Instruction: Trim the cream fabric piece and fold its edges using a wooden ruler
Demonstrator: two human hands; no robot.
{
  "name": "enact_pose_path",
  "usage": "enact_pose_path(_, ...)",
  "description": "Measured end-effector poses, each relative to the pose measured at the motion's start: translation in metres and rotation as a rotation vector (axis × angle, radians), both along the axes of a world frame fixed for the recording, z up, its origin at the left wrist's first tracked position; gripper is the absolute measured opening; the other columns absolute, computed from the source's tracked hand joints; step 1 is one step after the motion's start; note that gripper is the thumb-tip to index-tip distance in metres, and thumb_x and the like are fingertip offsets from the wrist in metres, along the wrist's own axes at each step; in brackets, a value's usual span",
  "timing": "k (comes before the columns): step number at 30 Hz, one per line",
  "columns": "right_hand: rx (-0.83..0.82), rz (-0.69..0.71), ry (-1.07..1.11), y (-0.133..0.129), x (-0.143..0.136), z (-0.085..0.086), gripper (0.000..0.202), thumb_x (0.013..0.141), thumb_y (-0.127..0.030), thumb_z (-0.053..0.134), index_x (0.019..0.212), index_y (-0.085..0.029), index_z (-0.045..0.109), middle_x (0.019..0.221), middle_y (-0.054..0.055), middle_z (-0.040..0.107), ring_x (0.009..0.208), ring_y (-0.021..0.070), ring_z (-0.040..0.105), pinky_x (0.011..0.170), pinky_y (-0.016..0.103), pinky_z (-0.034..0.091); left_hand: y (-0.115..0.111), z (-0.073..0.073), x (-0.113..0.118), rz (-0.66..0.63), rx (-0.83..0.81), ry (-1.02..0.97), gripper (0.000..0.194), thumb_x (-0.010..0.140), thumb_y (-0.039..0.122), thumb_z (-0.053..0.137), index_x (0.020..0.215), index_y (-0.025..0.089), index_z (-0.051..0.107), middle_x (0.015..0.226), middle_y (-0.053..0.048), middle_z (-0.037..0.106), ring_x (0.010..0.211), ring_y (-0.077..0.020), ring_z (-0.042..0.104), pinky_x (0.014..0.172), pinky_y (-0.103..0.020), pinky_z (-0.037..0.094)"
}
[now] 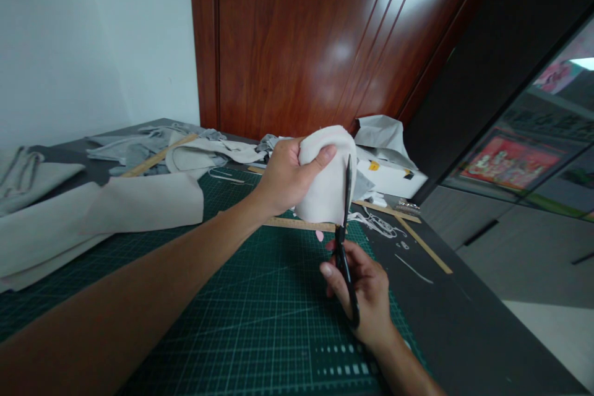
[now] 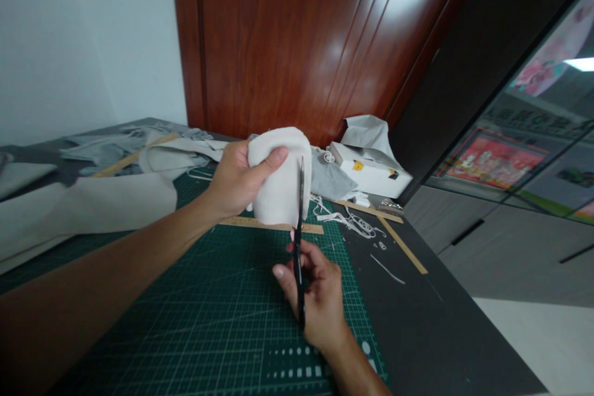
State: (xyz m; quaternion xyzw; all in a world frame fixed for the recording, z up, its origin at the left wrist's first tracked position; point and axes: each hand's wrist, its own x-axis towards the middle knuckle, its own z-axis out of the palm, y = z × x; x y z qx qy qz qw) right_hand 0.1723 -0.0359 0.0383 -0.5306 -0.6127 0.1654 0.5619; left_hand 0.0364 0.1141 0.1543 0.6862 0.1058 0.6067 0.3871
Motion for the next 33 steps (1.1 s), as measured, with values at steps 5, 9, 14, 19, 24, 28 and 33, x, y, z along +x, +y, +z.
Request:
enact_pose_path(5,-0.008,0.006,0.014,-0.0008,0.0000,-0.0001,0.028,0.095,-0.042,0.076,0.110,-0.020,0.069,0.065,-0.006,0.060,0.048,0.0119,0.056,0.046,0.023,0.044,-0.0004,-0.0004,0.0000,-0.009,0.000,0.000,0.033,0.089,0.049,0.078,0.079,0.018,0.075,0.070,-0.001,0.066,0.061,-0.0137,0.053,0.052,-0.024,0.040)
enact_pose_path(9,-0.008,-0.001,0.004,-0.0007,-0.0006,0.0013,0.028,0.094,-0.042,0.076,0.110,-0.020,0.069,0.063,-0.007,0.060,0.047,0.0120,0.057,0.046,0.023,0.044,0.0001,-0.0006,0.0008,-0.021,-0.006,-0.008,0.033,0.089,0.049,0.078,0.081,0.018,0.076,0.071,-0.001,0.066,0.061,-0.0136,0.054,0.052,-0.024,0.040)
enact_pose_path(14,0.004,-0.007,-0.009,-0.0007,-0.0009,0.0021,0.027,0.095,-0.041,0.076,0.109,-0.020,0.069,0.063,-0.007,0.060,0.047,0.0123,0.057,0.046,0.024,0.044,0.0012,-0.0012,0.0012,-0.036,-0.009,-0.014,0.035,0.089,0.052,0.079,0.081,0.018,0.076,0.071,-0.001,0.065,0.060,-0.0132,0.052,0.052,-0.024,0.039)
enact_pose_path(19,-0.007,0.000,0.008,-0.0004,-0.0003,0.0001,0.029,0.095,-0.042,0.076,0.110,-0.019,0.069,0.064,-0.006,0.060,0.047,0.0123,0.056,0.046,0.024,0.044,0.0017,-0.0021,0.0018,-0.036,-0.006,-0.021,0.037,0.088,0.053,0.080,0.081,0.017,0.075,0.070,-0.001,0.065,0.060,-0.0130,0.052,0.052,-0.024,0.040)
enact_pose_path(24,-0.008,-0.007,0.005,0.0003,-0.0001,-0.0005,0.029,0.094,-0.042,0.076,0.110,-0.019,0.069,0.063,-0.006,0.059,0.047,0.0120,0.055,0.046,0.024,0.044,0.0016,-0.0021,0.0013,-0.034,-0.008,-0.015,0.038,0.087,0.054,0.080,0.080,0.018,0.075,0.070,-0.001,0.065,0.060,-0.0136,0.053,0.051,-0.024,0.040)
enact_pose_path(28,-0.022,-0.011,0.017,0.0005,-0.0006,-0.0007,0.030,0.095,-0.043,0.076,0.111,-0.019,0.069,0.065,-0.006,0.060,0.048,0.0123,0.056,0.046,0.024,0.044,-0.0001,-0.0012,0.0002,-0.024,-0.021,-0.006,0.034,0.089,0.052,0.079,0.081,0.019,0.076,0.071,-0.001,0.067,0.061,-0.0141,0.055,0.052,-0.024,0.041)
enact_pose_path(33,-0.014,-0.012,0.008,0.0001,-0.0013,0.0000,0.028,0.095,-0.043,0.076,0.110,-0.020,0.069,0.063,-0.006,0.059,0.048,0.0125,0.056,0.045,0.024,0.044,-0.0018,-0.0004,-0.0003,-0.010,-0.023,-0.004,0.033,0.088,0.051,0.079,0.080,0.019,0.076,0.071,-0.001,0.067,0.062,-0.0145,0.055,0.054,-0.025,0.041)
